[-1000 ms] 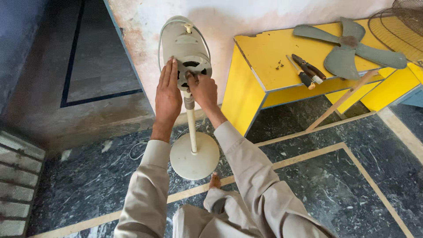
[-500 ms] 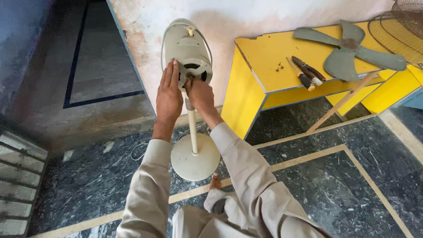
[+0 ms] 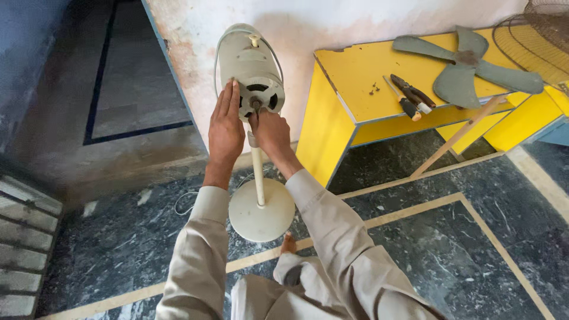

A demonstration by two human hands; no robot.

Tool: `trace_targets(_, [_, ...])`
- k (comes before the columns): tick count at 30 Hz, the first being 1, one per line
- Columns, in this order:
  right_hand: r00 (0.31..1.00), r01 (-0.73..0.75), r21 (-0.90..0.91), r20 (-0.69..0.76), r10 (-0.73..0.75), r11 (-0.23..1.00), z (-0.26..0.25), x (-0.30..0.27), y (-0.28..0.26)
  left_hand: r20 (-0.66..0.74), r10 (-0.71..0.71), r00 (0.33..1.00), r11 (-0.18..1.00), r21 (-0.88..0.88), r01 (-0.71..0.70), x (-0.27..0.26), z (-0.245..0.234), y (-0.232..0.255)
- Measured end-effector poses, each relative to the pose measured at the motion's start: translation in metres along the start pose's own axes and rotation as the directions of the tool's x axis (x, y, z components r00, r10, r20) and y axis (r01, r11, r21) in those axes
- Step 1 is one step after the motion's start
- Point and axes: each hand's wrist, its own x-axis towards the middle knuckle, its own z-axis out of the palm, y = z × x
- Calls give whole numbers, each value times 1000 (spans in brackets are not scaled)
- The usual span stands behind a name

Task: The person assembles a standing electric fan by attaching the front wire cage to the motor housing and securing it with a central nut. They then place the fan blades onto the motor shaft and attach the rear wire cage, tightening the assembly by hand.

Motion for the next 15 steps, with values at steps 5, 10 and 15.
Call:
trace_targets(5, [998,60,-19,5,-60,998,-5,-12,9,-19,-15,1000,1000,-1,15,3,2,-1])
trace_targets(10, [995,33,218,-98,-12,975,-24,-26,17,-17,-31,999,1000,5,31,0,1,0])
trace_targets(15, [985,-174,619,125,123,766,-30,4,3,-31,-27,999,999,20,28,2,4,2])
